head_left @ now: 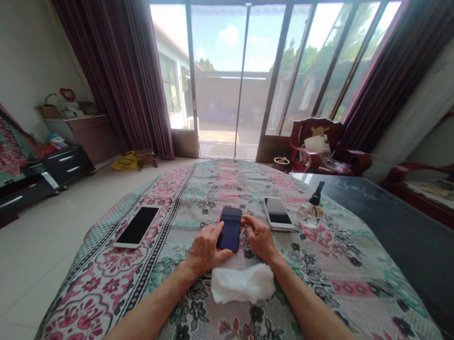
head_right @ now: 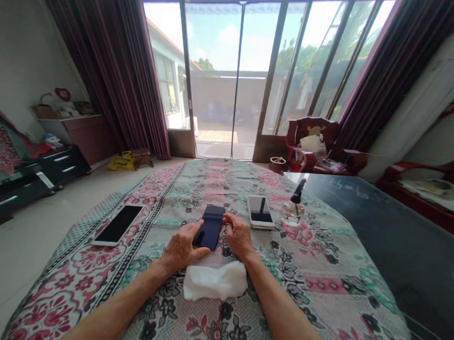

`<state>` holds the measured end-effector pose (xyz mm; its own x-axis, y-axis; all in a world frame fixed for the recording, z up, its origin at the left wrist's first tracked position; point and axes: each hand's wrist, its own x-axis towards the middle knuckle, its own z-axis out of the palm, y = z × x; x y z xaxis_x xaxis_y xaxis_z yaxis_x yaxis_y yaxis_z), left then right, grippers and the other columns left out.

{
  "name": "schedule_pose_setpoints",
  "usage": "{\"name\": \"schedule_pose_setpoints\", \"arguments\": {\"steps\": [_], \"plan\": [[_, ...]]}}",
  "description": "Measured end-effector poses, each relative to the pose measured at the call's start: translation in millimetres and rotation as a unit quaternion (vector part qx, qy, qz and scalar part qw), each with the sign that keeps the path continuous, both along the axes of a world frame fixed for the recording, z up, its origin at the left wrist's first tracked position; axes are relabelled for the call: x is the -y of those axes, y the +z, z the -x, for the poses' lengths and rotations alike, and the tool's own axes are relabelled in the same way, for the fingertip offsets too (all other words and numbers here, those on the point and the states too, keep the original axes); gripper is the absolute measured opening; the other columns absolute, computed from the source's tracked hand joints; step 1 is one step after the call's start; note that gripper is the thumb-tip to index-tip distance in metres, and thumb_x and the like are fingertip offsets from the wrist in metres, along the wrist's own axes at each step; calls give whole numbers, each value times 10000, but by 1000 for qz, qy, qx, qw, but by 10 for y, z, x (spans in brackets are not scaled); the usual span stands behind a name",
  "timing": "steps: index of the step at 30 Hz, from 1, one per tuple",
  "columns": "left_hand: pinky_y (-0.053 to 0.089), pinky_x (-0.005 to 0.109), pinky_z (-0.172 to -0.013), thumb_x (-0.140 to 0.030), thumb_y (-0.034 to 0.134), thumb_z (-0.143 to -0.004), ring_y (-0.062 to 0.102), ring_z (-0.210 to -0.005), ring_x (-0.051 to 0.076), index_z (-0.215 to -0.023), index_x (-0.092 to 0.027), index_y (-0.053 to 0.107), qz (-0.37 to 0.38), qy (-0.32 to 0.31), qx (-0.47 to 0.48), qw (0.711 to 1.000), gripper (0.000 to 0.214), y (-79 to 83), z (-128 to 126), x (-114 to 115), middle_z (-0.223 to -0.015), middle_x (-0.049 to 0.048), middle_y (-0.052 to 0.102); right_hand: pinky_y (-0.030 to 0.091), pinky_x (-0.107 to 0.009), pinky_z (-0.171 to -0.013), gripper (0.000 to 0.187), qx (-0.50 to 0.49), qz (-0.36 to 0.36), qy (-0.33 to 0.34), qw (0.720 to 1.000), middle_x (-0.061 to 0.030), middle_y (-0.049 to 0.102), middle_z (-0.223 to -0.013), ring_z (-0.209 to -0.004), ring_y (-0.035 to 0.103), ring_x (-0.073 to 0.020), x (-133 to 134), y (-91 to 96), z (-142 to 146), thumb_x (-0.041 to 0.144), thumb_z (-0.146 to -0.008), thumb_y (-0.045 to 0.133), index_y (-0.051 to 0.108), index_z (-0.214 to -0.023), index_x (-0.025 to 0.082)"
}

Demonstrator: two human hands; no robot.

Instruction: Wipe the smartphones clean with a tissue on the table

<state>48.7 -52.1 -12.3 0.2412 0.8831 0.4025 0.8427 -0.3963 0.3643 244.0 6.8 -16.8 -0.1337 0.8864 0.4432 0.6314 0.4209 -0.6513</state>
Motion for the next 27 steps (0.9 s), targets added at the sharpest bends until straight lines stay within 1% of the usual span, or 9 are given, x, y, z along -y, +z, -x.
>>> {"name": "schedule_pose_setpoints", "arguments": {"steps": [2, 4, 7, 9, 16, 19, 23, 27], "plan": [[447, 388, -959, -383, 740, -678, 552, -1086, 277, -1339, -150, 433, 16, 6, -6, 1000, 765, 45, 3, 20, -1166, 119, 589, 470, -304, -873, 390, 4, 1, -10, 1000, -34, 726, -946, -925, 655, -186, 0, -1, -1, 95, -776, 419, 640, -1081, 194], [447, 378, -949, -415, 758, -647, 550, -1076, 282, -1292, -153, 479, 32, 23, -19, 999, 750, 103, 15, 40, -1150, 110, 594, 474, -306, -864, 384, 7, 4, -14, 1000, -28, 728, -929, -908, 659, -187, 0, -1, -1, 95, -772, 417, 648, -1060, 203], [444, 381, -941, -480, 753, -633, 532, -1095, 306, -1199, -155, 561, 43, 54, -45, 997, 680, 168, 33, 62, -1162, 113, 585, 475, -312, -875, 382, 4, 4, 3, 1000, -27, 729, -931, -925, 656, -189, 0, -4, -2, 96, -771, 415, 654, -1049, 204], [439, 383, -946, -500, 733, -651, 524, -1104, 310, -1179, -157, 583, 42, 59, -54, 996, 647, 180, 35, 62, -1179, 116, 581, 473, -321, -891, 378, -1, 1, 12, 1000, -33, 730, -941, -943, 652, -192, 0, -5, -5, 100, -775, 415, 655, -1053, 193], [414, 396, -987, -518, 719, -663, 518, -1108, 303, -1213, -151, 579, 14, 51, -29, 998, 676, 109, 15, 4, -1214, 110, 585, 467, -319, -915, 382, 6, 5, 26, 1000, -32, 722, -982, -979, 638, -183, 3, 15, -16, 96, -780, 409, 678, -1029, 202], [401, 405, -1003, -515, 719, -666, 507, -1127, 302, -1188, -147, 593, 7, 56, -18, 998, 651, 84, 5, -25, -1210, 113, 587, 466, -327, -920, 381, 17, 1, 34, 999, -38, 713, -1013, -991, 630, -188, -2, 24, -14, 100, -789, 402, 684, -1026, 199], [402, 416, -997, -498, 733, -658, 508, -1123, 300, -1173, -161, 597, -1, 62, -9, 998, 630, 58, -4, -64, -1181, 108, 594, 475, -340, -914, 383, 15, 8, 26, 1000, -42, 713, -1012, -984, 632, -195, -11, 31, -5, 99, -793, 400, 679, -1037, 195], [401, 430, -985, -502, 742, -652, 518, -1103, 305, -1132, -176, 609, -6, 58, -1, 998, 595, 27, -8, -101, -1163, 101, 599, 477, -350, -923, 389, 12, 17, 24, 999, -32, 712, -1014, -986, 634, -191, -9, 30, -2, 91, -789, 403, 680, -1033, 215]]}}
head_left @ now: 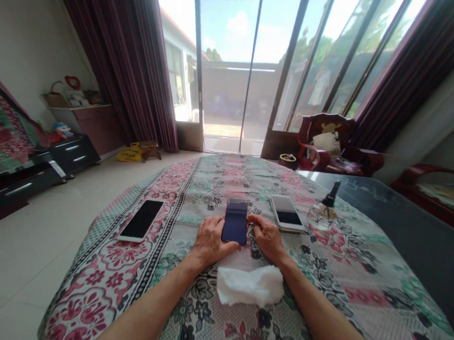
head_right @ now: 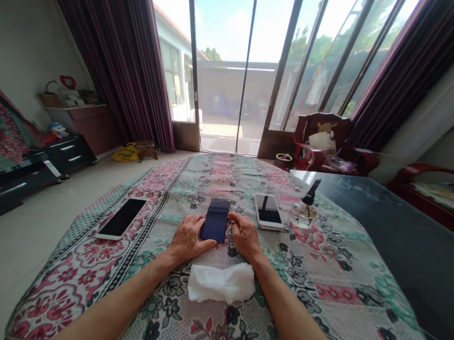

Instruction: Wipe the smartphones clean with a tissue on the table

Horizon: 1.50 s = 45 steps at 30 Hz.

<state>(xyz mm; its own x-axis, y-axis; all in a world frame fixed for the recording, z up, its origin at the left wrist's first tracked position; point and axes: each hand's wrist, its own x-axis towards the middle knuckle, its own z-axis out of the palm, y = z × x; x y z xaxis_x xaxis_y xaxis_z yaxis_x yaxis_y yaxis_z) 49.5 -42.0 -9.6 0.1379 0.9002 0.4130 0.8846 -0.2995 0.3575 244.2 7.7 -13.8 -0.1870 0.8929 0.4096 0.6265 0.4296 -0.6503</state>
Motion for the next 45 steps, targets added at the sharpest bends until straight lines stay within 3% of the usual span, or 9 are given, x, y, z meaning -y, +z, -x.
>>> {"name": "schedule_pose_setpoints", "arguments": {"steps": [7, 12, 17, 21, 28, 34, 39, 42, 45], "plan": [[373, 438, -1003, -512, 725, -681, 493, -1145, 313, -1138, -142, 588, 17, 7, -5, 1000, 603, -15, 7, -37, -1219, 135, 574, 476, -339, -906, 363, -9, 33, 37, 999, -42, 707, -1022, -976, 639, -190, -72, 24, -65, 142, -805, 409, 680, -1038, 205], [377, 413, -1000, -527, 720, -687, 506, -1126, 298, -1162, -158, 583, 34, -3, -3, 999, 617, 24, 40, -40, -1184, 111, 596, 505, -277, -746, 268, -69, 106, 78, 989, -45, 722, -877, -814, 655, -172, -35, 340, -152, 253, -807, 472, 691, -938, 169], [388, 402, -992, -519, 723, -690, 509, -1119, 294, -1144, -143, 596, 33, -7, -5, 999, 603, 25, 72, -52, -1188, 116, 595, 467, -253, -690, 180, 113, 137, 264, 948, -10, 686, -825, -731, 599, -142, 457, 873, -31, 307, -788, 551, 705, -835, 226], [377, 392, -1011, -484, 726, -699, 494, -1150, 297, -1173, -116, 589, 27, -1, -8, 1000, 615, 4, 73, -56, -1232, 132, 582, 456, -283, -715, 217, 232, 90, 318, 915, -36, 642, -951, -808, 579, -177, 864, 915, 156, 227, -673, 670, 656, -890, 235], [392, 404, -984, -517, 746, -670, 511, -1122, 298, -1135, -182, 609, 38, -5, 2, 999, 589, 38, 72, -45, -1197, 96, 596, 454, -330, -799, 265, 248, 29, 294, 923, -53, 596, -945, -892, 550, -219, 993, 472, 334, 89, -606, 563, 544, -833, 223], [403, 400, -965, -488, 756, -662, 519, -1099, 299, -1115, -190, 605, 35, -3, 12, 999, 562, 44, 65, -41, -1167, 90, 605, 456, -272, -741, 266, 262, 54, 319, 909, -52, 592, -938, -825, 547, -165, 931, 596, 318, 28, -682, 452, 537, -857, 210], [415, 407, -944, -502, 724, -688, 531, -1075, 298, -1108, -185, 600, 28, -4, 23, 999, 540, 38, 63, -42, -1120, 93, 613, 442, -270, -715, 172, 204, 23, 206, 957, -49, 570, -894, -768, 535, -149, 529, 745, 187, 108, -813, 456, 579, -887, 202], [415, 413, -945, -517, 740, -660, 532, -1067, 299, -1125, -183, 591, 26, -9, 21, 999, 592, 38, 64, -46, -1121, 89, 612, 435, -285, -750, 190, 181, -25, 104, 978, -55, 567, -900, -804, 549, -162, 193, 662, 210, 125, -833, 482, 624, -933, 201], [418, 419, -941, -520, 739, -657, 530, -1065, 302, -1145, -170, 585, 19, -11, 23, 1000, 620, 21, 63, -52, -1138, 95, 611, 427, -268, -740, 246, 196, -44, 97, 975, -55, 574, -942, -822, 555, -158, -27, 523, 330, 132, -865, 463, 650, -999, 220]]}}
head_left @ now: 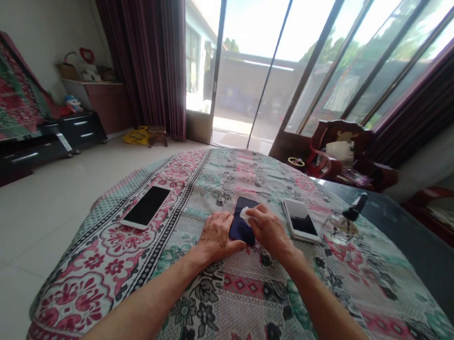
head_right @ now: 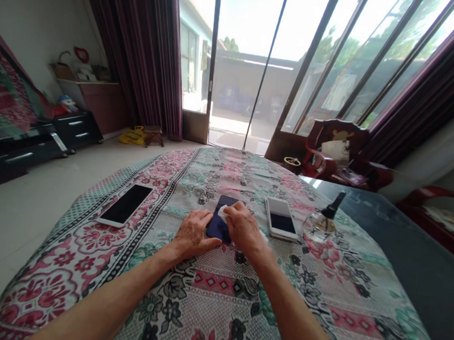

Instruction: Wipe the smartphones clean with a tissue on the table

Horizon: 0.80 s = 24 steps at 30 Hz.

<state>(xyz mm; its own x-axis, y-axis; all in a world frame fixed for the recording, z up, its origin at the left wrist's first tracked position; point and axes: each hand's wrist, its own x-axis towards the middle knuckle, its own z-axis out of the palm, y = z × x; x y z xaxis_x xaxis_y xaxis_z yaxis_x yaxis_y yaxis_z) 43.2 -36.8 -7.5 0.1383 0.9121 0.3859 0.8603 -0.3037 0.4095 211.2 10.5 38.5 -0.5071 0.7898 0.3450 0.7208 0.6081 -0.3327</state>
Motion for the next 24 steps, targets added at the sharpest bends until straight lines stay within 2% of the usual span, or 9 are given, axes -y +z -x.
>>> {"name": "schedule_pose_setpoints", "arguments": {"steps": [3, 9, 20, 24], "plan": [[419, 415, -943, -500, 749, -644, 527, -1062, 301, -1137, -164, 597, -3, 5, 5, 1000, 616, -24, -3, -4, -1147, 97, 610, 403, -241, -702, 270, 51, -4, 17, 999, -45, 572, -917, -788, 537, -142, -48, -88, 122, 164, -909, 424, 668, -1002, 235], [410, 410, -964, -501, 730, -657, 513, -1088, 302, -1153, -163, 603, 13, 10, 11, 1000, 614, -29, -14, 6, -1174, 94, 597, 352, -260, -656, 282, 108, -16, 18, 994, -57, 569, -849, -739, 492, -162, -30, -114, 209, 194, -921, 421, 699, -905, 240], [418, 426, -953, -484, 727, -650, 512, -1082, 308, -1093, -184, 627, 28, 14, 20, 999, 544, 12, -15, -7, -1136, 84, 602, 336, -271, -639, 284, 149, -30, -58, 987, -75, 610, -841, -757, 507, -175, -684, -179, 313, 191, -900, 416, 688, -819, 198], [407, 417, -969, -524, 716, -659, 505, -1097, 297, -1107, -194, 621, 39, 15, 17, 999, 564, 18, -6, -3, -1159, 73, 594, 318, -285, -672, 271, 170, -29, -61, 983, -85, 602, -912, -807, 498, -185, -611, -126, 348, 196, -900, 418, 681, -834, 191]]}}
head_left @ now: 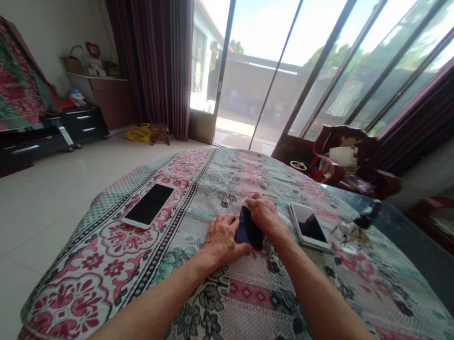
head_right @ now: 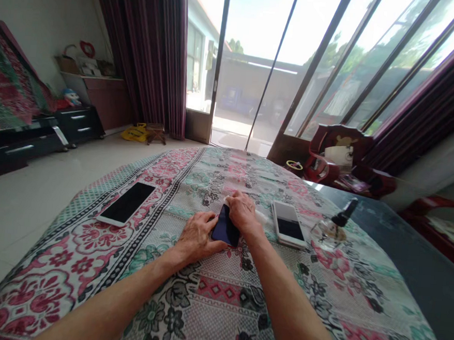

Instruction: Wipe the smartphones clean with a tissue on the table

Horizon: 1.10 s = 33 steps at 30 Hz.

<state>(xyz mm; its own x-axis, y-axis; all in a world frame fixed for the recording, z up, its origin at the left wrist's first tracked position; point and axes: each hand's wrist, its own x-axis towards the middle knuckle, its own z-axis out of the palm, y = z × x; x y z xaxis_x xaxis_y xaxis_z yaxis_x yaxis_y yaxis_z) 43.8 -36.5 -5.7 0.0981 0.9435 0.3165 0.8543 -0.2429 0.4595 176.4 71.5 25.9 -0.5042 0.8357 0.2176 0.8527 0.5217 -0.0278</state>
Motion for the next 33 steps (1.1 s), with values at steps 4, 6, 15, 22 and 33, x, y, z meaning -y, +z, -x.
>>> {"name": "schedule_pose_setpoints", "arguments": {"steps": [4, 6, 15, 22, 33], "plan": [[386, 411, -988, -525, 716, -659, 486, -1131, 299, -1150, -190, 611, 10, 5, 1, 1000, 604, -6, -3, 3, -1223, 83, 570, 297, -294, -696, 252, 48, 4, 25, 999, -72, 585, -969, -825, 480, -191, 404, 44, -30, 244, -926, 421, 669, -969, 223], [381, 405, -990, -503, 724, -654, 487, -1130, 297, -1142, -194, 617, 16, 9, 6, 1000, 588, -12, -10, 0, -1230, 84, 567, 296, -299, -712, 209, 73, 7, 57, 996, -67, 582, -976, -840, 480, -198, 626, 48, -63, 246, -908, 474, 657, -1010, 242], [374, 391, -978, -487, 724, -658, 491, -1116, 291, -1149, -192, 615, 12, 10, 9, 1000, 582, -11, -16, 2, -1217, 84, 572, 297, -319, -720, 194, 100, -5, 47, 994, -78, 585, -994, -863, 493, -222, 631, 45, -52, 218, -876, 519, 658, -1008, 244], [379, 410, -970, -495, 695, -684, 489, -1109, 296, -1168, -193, 605, 13, 2, 5, 1000, 578, 2, -14, 1, -1189, 83, 582, 301, -312, -738, 265, 80, -5, 0, 997, -97, 603, -1055, -917, 499, -227, 32, 87, 62, 208, -909, 417, 679, -950, 219], [378, 400, -993, -500, 713, -665, 494, -1122, 294, -1176, -194, 606, 6, 9, 2, 1000, 605, -12, -14, 10, -1215, 82, 582, 319, -308, -711, 221, 95, -24, 33, 995, -82, 590, -1017, -861, 495, -211, 374, 53, -16, 211, -898, 457, 661, -979, 236]]}}
